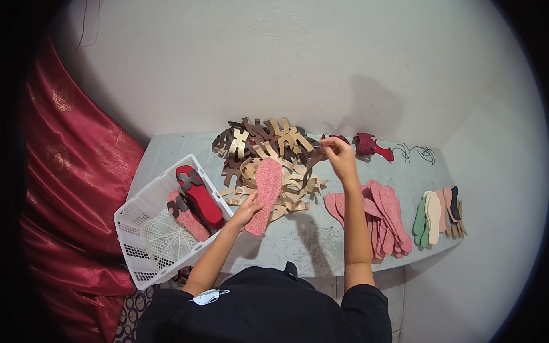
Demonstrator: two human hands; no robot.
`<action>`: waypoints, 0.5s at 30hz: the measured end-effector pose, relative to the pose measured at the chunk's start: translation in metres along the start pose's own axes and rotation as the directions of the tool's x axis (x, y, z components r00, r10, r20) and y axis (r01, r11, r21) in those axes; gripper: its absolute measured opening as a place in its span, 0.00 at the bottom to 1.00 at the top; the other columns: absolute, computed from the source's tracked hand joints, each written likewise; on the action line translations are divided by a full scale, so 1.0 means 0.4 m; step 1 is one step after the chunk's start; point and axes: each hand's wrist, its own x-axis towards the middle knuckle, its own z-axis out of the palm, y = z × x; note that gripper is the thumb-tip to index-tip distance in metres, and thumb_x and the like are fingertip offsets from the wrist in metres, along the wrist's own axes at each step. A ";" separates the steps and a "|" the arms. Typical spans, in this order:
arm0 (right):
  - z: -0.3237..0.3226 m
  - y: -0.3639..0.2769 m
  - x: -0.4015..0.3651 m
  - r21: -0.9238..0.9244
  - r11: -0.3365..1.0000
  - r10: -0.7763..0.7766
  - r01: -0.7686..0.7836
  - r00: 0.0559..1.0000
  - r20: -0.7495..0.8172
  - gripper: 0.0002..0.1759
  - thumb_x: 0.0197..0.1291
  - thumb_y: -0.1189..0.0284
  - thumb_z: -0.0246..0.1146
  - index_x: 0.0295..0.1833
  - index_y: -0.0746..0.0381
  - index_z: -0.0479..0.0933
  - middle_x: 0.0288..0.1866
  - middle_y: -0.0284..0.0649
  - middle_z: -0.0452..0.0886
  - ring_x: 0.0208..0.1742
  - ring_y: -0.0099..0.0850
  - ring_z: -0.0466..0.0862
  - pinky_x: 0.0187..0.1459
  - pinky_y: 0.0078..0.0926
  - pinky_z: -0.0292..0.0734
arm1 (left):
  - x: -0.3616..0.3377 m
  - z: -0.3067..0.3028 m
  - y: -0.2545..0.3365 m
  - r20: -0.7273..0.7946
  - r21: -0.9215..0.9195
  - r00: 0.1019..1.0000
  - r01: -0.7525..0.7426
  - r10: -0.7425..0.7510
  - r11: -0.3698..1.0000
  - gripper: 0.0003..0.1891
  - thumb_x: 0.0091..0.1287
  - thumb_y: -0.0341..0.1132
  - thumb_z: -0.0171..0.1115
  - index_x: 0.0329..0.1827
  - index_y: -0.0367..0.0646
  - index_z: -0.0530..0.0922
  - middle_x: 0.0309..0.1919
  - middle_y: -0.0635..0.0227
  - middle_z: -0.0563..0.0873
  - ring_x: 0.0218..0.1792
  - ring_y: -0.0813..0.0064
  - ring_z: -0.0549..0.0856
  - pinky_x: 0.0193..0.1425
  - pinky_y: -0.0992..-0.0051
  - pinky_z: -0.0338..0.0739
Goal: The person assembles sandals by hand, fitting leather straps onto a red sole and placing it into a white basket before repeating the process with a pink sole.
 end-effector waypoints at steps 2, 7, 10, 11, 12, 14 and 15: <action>0.041 -0.041 -0.024 -0.001 1.000 -0.024 0.024 0.998 0.052 0.07 0.55 0.80 0.56 0.39 0.68 0.78 0.32 0.35 0.81 0.33 0.20 0.79 0.36 0.17 0.75 | 0.000 0.029 0.001 0.052 -0.023 0.998 0.038 -0.037 0.999 0.28 0.64 0.22 0.45 0.68 0.42 0.52 0.54 0.62 0.73 0.46 0.73 0.79 0.48 0.76 0.75; 0.165 -0.054 -0.081 -0.090 0.994 -0.051 0.068 0.982 0.181 0.08 0.52 0.77 0.58 0.38 0.66 0.79 0.33 0.38 0.81 0.35 0.23 0.80 0.37 0.21 0.75 | -0.003 0.064 -0.037 0.213 -0.067 0.973 0.108 -0.091 0.992 0.28 0.63 0.22 0.46 0.68 0.42 0.53 0.54 0.62 0.73 0.46 0.74 0.80 0.48 0.76 0.76; 0.219 -0.026 -0.108 -0.076 0.996 0.067 -0.046 0.952 0.300 0.10 0.54 0.73 0.59 0.39 0.67 0.78 0.33 0.38 0.82 0.36 0.24 0.80 0.38 0.22 0.75 | -0.023 0.065 -0.054 0.272 -0.115 0.958 0.124 -0.089 0.986 0.28 0.63 0.25 0.50 0.67 0.42 0.53 0.55 0.63 0.73 0.47 0.75 0.79 0.51 0.76 0.75; 0.231 -0.020 -0.116 -0.075 0.994 0.101 -0.080 0.934 0.343 0.10 0.55 0.72 0.59 0.40 0.67 0.78 0.33 0.38 0.82 0.36 0.24 0.81 0.38 0.23 0.75 | -0.030 0.064 -0.056 0.298 -0.146 0.948 0.158 -0.109 0.977 0.28 0.63 0.25 0.50 0.67 0.42 0.53 0.55 0.62 0.72 0.48 0.74 0.79 0.52 0.76 0.74; 0.240 -0.023 -0.122 -0.076 0.994 0.103 -0.082 0.934 0.342 0.10 0.55 0.72 0.59 0.40 0.67 0.78 0.33 0.38 0.82 0.36 0.24 0.81 0.38 0.23 0.75 | -0.034 0.059 -0.066 0.304 -0.186 0.945 0.183 -0.120 0.965 0.29 0.63 0.23 0.49 0.68 0.43 0.52 0.57 0.61 0.71 0.48 0.71 0.80 0.51 0.74 0.75; 0.250 -0.035 -0.131 -0.078 0.992 0.127 -0.103 0.886 0.445 0.15 0.58 0.68 0.59 0.46 0.66 0.76 0.40 0.40 0.81 0.41 0.25 0.80 0.43 0.24 0.75 | -0.045 0.042 -0.083 0.294 -0.204 0.946 0.202 -0.137 0.958 0.29 0.63 0.23 0.49 0.67 0.43 0.53 0.56 0.60 0.71 0.48 0.69 0.80 0.50 0.74 0.76; 0.249 -0.037 -0.137 -0.078 0.992 0.127 -0.103 0.886 0.447 0.15 0.58 0.68 0.59 0.46 0.66 0.76 0.40 0.40 0.81 0.41 0.25 0.80 0.43 0.24 0.75 | -0.052 0.037 -0.086 0.285 -0.223 0.946 0.219 -0.152 0.950 0.28 0.63 0.24 0.49 0.67 0.43 0.53 0.56 0.59 0.72 0.48 0.68 0.80 0.49 0.73 0.76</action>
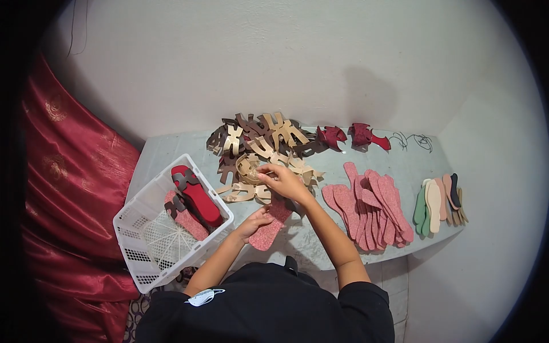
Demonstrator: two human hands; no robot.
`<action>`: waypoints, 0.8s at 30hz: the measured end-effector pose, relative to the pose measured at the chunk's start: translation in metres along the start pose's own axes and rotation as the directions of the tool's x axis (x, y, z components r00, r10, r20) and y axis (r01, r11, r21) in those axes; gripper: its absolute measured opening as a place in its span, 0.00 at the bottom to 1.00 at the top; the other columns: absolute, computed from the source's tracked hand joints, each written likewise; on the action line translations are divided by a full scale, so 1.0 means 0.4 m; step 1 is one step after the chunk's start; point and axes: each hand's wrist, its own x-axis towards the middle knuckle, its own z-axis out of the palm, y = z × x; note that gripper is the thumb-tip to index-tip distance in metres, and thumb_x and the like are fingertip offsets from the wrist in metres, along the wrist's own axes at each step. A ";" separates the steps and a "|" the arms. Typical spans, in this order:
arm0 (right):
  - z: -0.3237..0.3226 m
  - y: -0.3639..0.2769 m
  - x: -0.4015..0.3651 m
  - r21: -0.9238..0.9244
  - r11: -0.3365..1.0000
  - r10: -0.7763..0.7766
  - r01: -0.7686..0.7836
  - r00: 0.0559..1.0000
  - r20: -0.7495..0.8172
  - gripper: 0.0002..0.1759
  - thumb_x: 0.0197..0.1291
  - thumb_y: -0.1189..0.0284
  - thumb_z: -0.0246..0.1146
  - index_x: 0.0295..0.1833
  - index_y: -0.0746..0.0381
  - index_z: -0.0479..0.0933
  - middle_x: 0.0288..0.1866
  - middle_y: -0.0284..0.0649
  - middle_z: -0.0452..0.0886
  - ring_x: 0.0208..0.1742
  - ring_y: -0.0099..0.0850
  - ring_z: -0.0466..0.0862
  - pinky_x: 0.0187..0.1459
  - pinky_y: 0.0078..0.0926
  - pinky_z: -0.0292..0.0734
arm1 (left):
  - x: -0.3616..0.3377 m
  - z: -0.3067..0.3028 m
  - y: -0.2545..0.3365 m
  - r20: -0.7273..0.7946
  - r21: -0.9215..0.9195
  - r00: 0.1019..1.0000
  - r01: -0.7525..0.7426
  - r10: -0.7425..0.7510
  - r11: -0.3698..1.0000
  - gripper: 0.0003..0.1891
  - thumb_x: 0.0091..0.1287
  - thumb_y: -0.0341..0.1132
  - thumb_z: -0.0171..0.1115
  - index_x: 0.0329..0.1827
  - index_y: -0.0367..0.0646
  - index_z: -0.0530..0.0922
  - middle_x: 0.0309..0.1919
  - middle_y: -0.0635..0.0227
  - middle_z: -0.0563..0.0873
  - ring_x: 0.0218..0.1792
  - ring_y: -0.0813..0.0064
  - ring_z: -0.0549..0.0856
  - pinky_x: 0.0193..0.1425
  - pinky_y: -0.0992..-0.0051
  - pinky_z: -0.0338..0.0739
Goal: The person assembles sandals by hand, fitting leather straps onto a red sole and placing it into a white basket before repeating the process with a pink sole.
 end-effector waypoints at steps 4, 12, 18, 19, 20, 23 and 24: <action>-0.031 0.019 -0.024 0.180 0.983 -0.050 0.030 0.993 0.109 0.21 0.60 0.66 0.58 0.56 0.66 0.69 0.53 0.42 0.74 0.52 0.27 0.76 0.52 0.25 0.72 | -0.029 -0.009 -0.001 -0.018 -0.043 0.999 -0.038 0.037 0.998 0.28 0.63 0.24 0.49 0.66 0.43 0.53 0.55 0.58 0.72 0.48 0.66 0.80 0.48 0.71 0.78; -0.049 0.132 -0.162 -0.058 0.998 -0.024 0.011 0.972 -0.235 0.29 0.51 0.64 0.65 0.59 0.58 0.68 0.58 0.43 0.68 0.60 0.34 0.67 0.60 0.36 0.63 | -0.084 0.028 0.015 -0.006 -0.149 0.991 -0.133 0.133 0.980 0.29 0.61 0.21 0.49 0.66 0.42 0.52 0.57 0.51 0.69 0.55 0.55 0.75 0.57 0.59 0.73; -0.027 0.149 -0.230 -0.327 0.935 -0.165 0.139 0.985 -0.053 0.50 0.35 0.61 0.75 0.67 0.52 0.59 0.70 0.44 0.53 0.70 0.43 0.53 0.66 0.41 0.53 | -0.092 0.012 -0.005 0.023 -0.190 0.993 -0.109 0.116 0.976 0.31 0.57 0.18 0.48 0.66 0.40 0.52 0.59 0.52 0.67 0.55 0.57 0.74 0.56 0.56 0.73; -0.026 0.152 -0.233 -0.352 0.923 -0.178 0.153 0.983 -0.039 0.50 0.33 0.61 0.75 0.66 0.49 0.60 0.70 0.44 0.53 0.70 0.45 0.54 0.66 0.43 0.53 | -0.092 0.010 -0.008 0.025 -0.185 0.994 -0.099 0.106 0.978 0.31 0.56 0.17 0.46 0.65 0.41 0.52 0.59 0.54 0.67 0.55 0.60 0.75 0.56 0.56 0.74; -0.025 0.149 -0.236 -0.352 0.924 -0.175 0.150 0.984 -0.041 0.50 0.33 0.61 0.75 0.66 0.49 0.60 0.70 0.44 0.53 0.70 0.45 0.54 0.66 0.43 0.53 | -0.092 0.009 -0.009 0.026 -0.186 0.994 -0.096 0.103 0.978 0.31 0.56 0.17 0.46 0.65 0.41 0.52 0.59 0.54 0.67 0.55 0.60 0.75 0.56 0.56 0.74; -0.020 0.143 -0.239 -0.423 0.892 -0.179 0.162 0.984 -0.002 0.46 0.33 0.63 0.75 0.64 0.48 0.64 0.68 0.45 0.56 0.68 0.46 0.57 0.65 0.42 0.55 | -0.092 0.009 -0.007 0.042 -0.253 0.993 -0.098 0.113 0.962 0.31 0.54 0.18 0.50 0.64 0.37 0.54 0.57 0.53 0.69 0.54 0.60 0.76 0.57 0.54 0.72; -0.017 0.149 -0.241 -0.440 0.880 -0.205 0.180 0.979 -0.009 0.44 0.33 0.63 0.75 0.62 0.48 0.67 0.67 0.45 0.57 0.68 0.46 0.58 0.65 0.42 0.56 | -0.091 0.007 -0.006 0.051 -0.253 0.993 -0.088 0.104 0.963 0.31 0.53 0.18 0.50 0.63 0.36 0.56 0.56 0.53 0.70 0.54 0.62 0.76 0.57 0.55 0.73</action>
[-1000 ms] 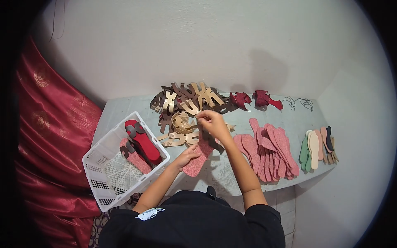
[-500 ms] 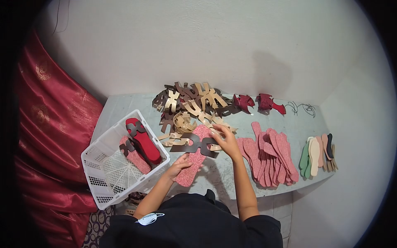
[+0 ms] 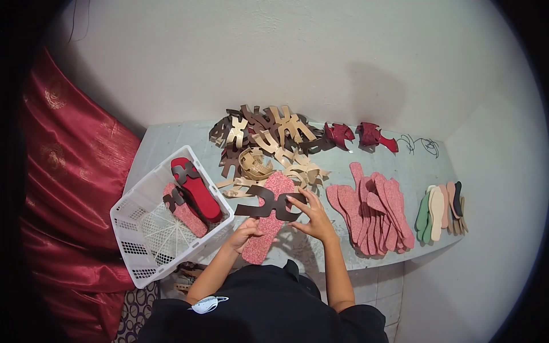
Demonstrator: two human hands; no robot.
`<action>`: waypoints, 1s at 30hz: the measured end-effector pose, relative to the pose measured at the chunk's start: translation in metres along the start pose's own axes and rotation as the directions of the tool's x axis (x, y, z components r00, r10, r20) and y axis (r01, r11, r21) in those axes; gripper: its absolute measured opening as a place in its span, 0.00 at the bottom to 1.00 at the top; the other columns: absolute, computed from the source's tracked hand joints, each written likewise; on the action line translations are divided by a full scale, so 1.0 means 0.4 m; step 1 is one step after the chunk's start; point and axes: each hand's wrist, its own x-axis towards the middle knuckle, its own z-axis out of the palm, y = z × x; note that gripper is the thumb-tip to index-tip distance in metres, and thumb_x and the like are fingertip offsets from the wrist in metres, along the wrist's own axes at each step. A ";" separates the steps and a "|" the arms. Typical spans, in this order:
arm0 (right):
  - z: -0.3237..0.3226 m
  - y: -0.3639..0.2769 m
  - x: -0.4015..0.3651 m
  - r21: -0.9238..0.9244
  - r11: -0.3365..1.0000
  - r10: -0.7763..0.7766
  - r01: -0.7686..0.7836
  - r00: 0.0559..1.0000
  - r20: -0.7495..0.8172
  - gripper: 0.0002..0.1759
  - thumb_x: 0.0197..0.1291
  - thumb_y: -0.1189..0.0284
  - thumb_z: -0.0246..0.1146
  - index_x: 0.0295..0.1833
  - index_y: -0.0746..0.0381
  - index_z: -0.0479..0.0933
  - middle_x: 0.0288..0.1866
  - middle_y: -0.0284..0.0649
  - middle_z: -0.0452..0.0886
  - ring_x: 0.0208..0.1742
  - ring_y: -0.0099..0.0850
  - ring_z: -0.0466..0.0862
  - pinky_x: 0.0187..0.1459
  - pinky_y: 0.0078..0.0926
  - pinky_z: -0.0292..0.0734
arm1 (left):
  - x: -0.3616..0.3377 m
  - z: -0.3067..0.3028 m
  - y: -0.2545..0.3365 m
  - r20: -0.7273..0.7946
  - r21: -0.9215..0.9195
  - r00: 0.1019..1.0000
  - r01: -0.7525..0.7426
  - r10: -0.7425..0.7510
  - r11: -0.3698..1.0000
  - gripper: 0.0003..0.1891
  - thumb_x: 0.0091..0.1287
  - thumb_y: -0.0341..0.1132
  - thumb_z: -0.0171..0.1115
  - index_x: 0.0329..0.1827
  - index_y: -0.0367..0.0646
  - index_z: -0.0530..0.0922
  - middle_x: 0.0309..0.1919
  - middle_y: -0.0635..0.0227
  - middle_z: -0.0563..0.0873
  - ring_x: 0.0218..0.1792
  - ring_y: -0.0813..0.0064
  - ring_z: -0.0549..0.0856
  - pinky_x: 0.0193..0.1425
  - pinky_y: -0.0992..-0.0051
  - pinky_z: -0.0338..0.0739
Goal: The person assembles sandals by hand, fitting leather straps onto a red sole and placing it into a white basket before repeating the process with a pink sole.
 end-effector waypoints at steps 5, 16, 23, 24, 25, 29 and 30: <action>-0.004 -0.017 -0.003 -0.024 1.000 -0.008 0.007 0.999 -0.034 0.38 0.36 0.65 0.74 0.59 0.48 0.71 0.64 0.46 0.61 0.65 0.46 0.61 0.63 0.41 0.59 | -0.002 0.010 0.002 -0.012 0.019 1.000 -0.001 0.001 1.000 0.30 0.52 0.18 0.51 0.62 0.34 0.58 0.55 0.54 0.71 0.54 0.63 0.76 0.56 0.56 0.73; 0.005 -0.030 -0.028 -0.090 0.995 0.052 -0.054 0.998 -0.017 0.41 0.39 0.57 0.67 0.65 0.49 0.64 0.55 0.51 0.57 0.57 0.48 0.60 0.59 0.39 0.59 | -0.014 0.007 -0.006 -0.042 0.017 0.999 -0.020 0.020 1.000 0.34 0.51 0.17 0.49 0.65 0.38 0.53 0.58 0.55 0.68 0.56 0.60 0.74 0.55 0.53 0.73; 0.013 -0.028 -0.027 -0.131 0.985 0.102 -0.112 0.992 -0.078 0.43 0.38 0.57 0.67 0.65 0.49 0.63 0.55 0.50 0.56 0.57 0.49 0.58 0.59 0.40 0.57 | -0.019 0.026 -0.001 -0.035 0.014 0.999 -0.002 0.002 1.000 0.36 0.51 0.16 0.47 0.67 0.41 0.50 0.61 0.56 0.64 0.59 0.60 0.71 0.55 0.48 0.71; 0.008 -0.034 -0.023 -0.140 0.984 0.097 -0.108 0.992 -0.081 0.42 0.38 0.58 0.67 0.65 0.47 0.63 0.55 0.50 0.56 0.56 0.49 0.59 0.59 0.40 0.58 | -0.019 0.028 -0.001 -0.031 0.007 1.000 0.003 -0.002 1.000 0.36 0.51 0.16 0.47 0.67 0.41 0.50 0.61 0.56 0.64 0.59 0.60 0.71 0.55 0.48 0.71; 0.006 -0.036 -0.021 -0.148 0.984 0.092 -0.104 0.992 -0.084 0.42 0.38 0.59 0.67 0.65 0.45 0.64 0.55 0.50 0.56 0.56 0.49 0.59 0.59 0.41 0.59 | -0.019 0.030 0.000 -0.028 0.001 1.000 0.006 -0.006 1.000 0.36 0.51 0.16 0.47 0.67 0.41 0.49 0.62 0.56 0.63 0.59 0.60 0.71 0.55 0.48 0.71; 0.009 -0.035 -0.020 -0.140 0.985 0.097 -0.102 0.995 -0.037 0.41 0.38 0.60 0.67 0.65 0.44 0.64 0.55 0.50 0.56 0.56 0.49 0.59 0.59 0.41 0.59 | -0.023 0.039 0.001 -0.030 0.021 1.000 -0.008 0.009 1.000 0.37 0.51 0.16 0.47 0.67 0.42 0.48 0.61 0.56 0.63 0.59 0.59 0.71 0.55 0.47 0.71; 0.011 -0.034 -0.020 -0.139 0.987 0.079 -0.083 0.996 -0.037 0.41 0.38 0.60 0.67 0.64 0.45 0.64 0.55 0.50 0.56 0.55 0.49 0.59 0.59 0.41 0.58 | -0.025 0.042 0.001 -0.041 0.004 0.999 -0.006 0.006 1.000 0.37 0.52 0.16 0.47 0.67 0.42 0.48 0.61 0.57 0.63 0.59 0.59 0.71 0.55 0.47 0.71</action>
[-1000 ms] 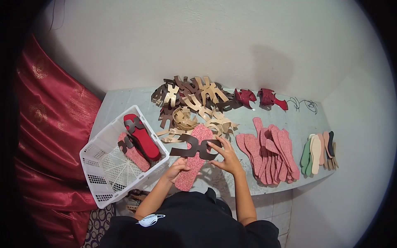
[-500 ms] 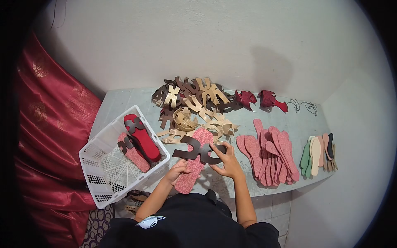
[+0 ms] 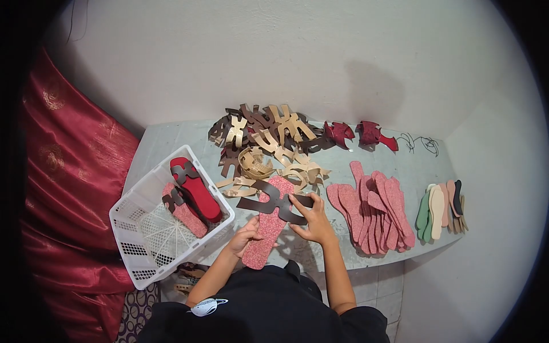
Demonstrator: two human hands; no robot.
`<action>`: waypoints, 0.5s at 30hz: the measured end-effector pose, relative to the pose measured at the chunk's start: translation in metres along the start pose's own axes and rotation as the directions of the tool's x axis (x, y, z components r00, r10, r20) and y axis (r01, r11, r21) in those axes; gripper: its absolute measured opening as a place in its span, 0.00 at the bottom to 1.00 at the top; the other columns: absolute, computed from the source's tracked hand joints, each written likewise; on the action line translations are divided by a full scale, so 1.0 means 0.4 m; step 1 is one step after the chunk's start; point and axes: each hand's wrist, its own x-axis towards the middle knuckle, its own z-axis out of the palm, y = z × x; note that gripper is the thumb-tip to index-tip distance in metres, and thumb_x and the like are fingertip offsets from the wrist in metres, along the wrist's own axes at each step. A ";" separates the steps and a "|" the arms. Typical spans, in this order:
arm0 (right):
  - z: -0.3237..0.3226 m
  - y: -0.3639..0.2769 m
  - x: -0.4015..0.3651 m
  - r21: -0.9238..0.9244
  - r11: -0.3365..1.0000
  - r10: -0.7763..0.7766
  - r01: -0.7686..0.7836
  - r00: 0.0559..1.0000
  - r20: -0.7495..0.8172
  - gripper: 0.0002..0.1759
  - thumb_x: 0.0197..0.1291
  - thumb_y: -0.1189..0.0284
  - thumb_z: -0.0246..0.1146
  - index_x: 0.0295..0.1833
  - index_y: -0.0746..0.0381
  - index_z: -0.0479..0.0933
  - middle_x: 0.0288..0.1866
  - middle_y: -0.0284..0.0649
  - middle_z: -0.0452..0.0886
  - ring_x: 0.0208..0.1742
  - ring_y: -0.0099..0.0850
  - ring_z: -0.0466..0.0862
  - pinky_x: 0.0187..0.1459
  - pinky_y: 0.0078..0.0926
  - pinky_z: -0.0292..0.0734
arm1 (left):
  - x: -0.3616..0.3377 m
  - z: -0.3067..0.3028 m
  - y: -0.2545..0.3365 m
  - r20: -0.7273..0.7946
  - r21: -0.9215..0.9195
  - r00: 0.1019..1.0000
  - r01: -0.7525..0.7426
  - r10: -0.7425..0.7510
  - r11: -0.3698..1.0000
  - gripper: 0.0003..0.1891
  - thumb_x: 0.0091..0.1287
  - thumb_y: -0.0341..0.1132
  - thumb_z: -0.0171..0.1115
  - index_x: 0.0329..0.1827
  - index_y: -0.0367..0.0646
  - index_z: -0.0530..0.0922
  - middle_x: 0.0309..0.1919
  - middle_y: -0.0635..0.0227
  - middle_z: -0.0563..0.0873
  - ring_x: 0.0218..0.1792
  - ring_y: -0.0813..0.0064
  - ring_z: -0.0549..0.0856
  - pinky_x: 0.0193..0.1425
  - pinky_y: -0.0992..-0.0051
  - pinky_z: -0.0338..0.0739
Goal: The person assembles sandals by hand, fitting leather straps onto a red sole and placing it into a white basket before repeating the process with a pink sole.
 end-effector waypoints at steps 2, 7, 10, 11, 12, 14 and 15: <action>0.002 0.001 -0.001 0.002 1.000 -0.017 0.017 1.000 -0.003 0.41 0.38 0.60 0.67 0.64 0.45 0.64 0.55 0.50 0.56 0.55 0.49 0.59 0.59 0.41 0.58 | -0.002 -0.002 -0.003 -0.012 -0.017 1.000 0.004 -0.005 1.000 0.37 0.52 0.16 0.48 0.67 0.43 0.47 0.61 0.57 0.63 0.59 0.59 0.71 0.55 0.46 0.71; 0.004 0.000 0.000 0.031 0.999 -0.036 0.035 0.999 0.011 0.41 0.37 0.62 0.67 0.64 0.45 0.65 0.57 0.51 0.56 0.57 0.50 0.59 0.60 0.41 0.58 | -0.005 0.004 -0.005 -0.023 0.041 1.000 0.009 -0.008 0.999 0.39 0.52 0.17 0.46 0.69 0.45 0.45 0.63 0.59 0.61 0.59 0.62 0.71 0.54 0.55 0.75; 0.008 0.000 0.001 0.030 0.999 -0.026 0.025 1.000 0.013 0.41 0.36 0.62 0.66 0.64 0.45 0.65 0.57 0.52 0.55 0.57 0.50 0.58 0.60 0.41 0.58 | -0.005 0.001 -0.006 -0.008 0.027 1.000 0.008 -0.008 1.000 0.39 0.52 0.18 0.45 0.69 0.45 0.45 0.63 0.59 0.61 0.59 0.62 0.71 0.54 0.55 0.75; 0.009 0.000 0.002 0.030 0.999 -0.025 0.025 1.000 0.012 0.41 0.36 0.62 0.66 0.64 0.45 0.65 0.57 0.52 0.55 0.57 0.50 0.58 0.60 0.41 0.58 | -0.004 0.004 -0.006 -0.007 0.028 1.000 0.009 -0.009 1.000 0.39 0.52 0.18 0.45 0.69 0.45 0.45 0.63 0.59 0.61 0.59 0.62 0.71 0.54 0.55 0.75; 0.011 -0.002 0.002 0.035 0.999 -0.030 0.029 0.999 0.012 0.41 0.36 0.62 0.66 0.64 0.45 0.65 0.57 0.52 0.55 0.57 0.51 0.58 0.60 0.41 0.58 | -0.004 0.010 -0.007 0.006 0.034 1.000 0.006 -0.006 0.999 0.39 0.52 0.18 0.45 0.69 0.45 0.45 0.63 0.59 0.62 0.59 0.62 0.71 0.54 0.56 0.75; 0.013 -0.005 0.003 0.040 0.999 -0.032 0.032 0.999 0.009 0.41 0.36 0.62 0.66 0.64 0.45 0.65 0.57 0.52 0.55 0.57 0.51 0.58 0.60 0.42 0.58 | -0.003 0.009 -0.007 0.021 0.041 1.000 0.004 -0.005 0.999 0.39 0.51 0.18 0.44 0.69 0.45 0.45 0.63 0.58 0.62 0.59 0.62 0.71 0.54 0.57 0.75; 0.015 -0.007 0.003 0.051 0.998 -0.027 0.026 0.999 0.018 0.42 0.36 0.62 0.65 0.64 0.45 0.65 0.58 0.52 0.55 0.58 0.51 0.58 0.61 0.42 0.58 | -0.003 0.003 -0.008 0.025 0.056 1.000 0.017 -0.019 0.998 0.39 0.51 0.18 0.44 0.69 0.45 0.46 0.63 0.58 0.62 0.59 0.63 0.72 0.54 0.57 0.75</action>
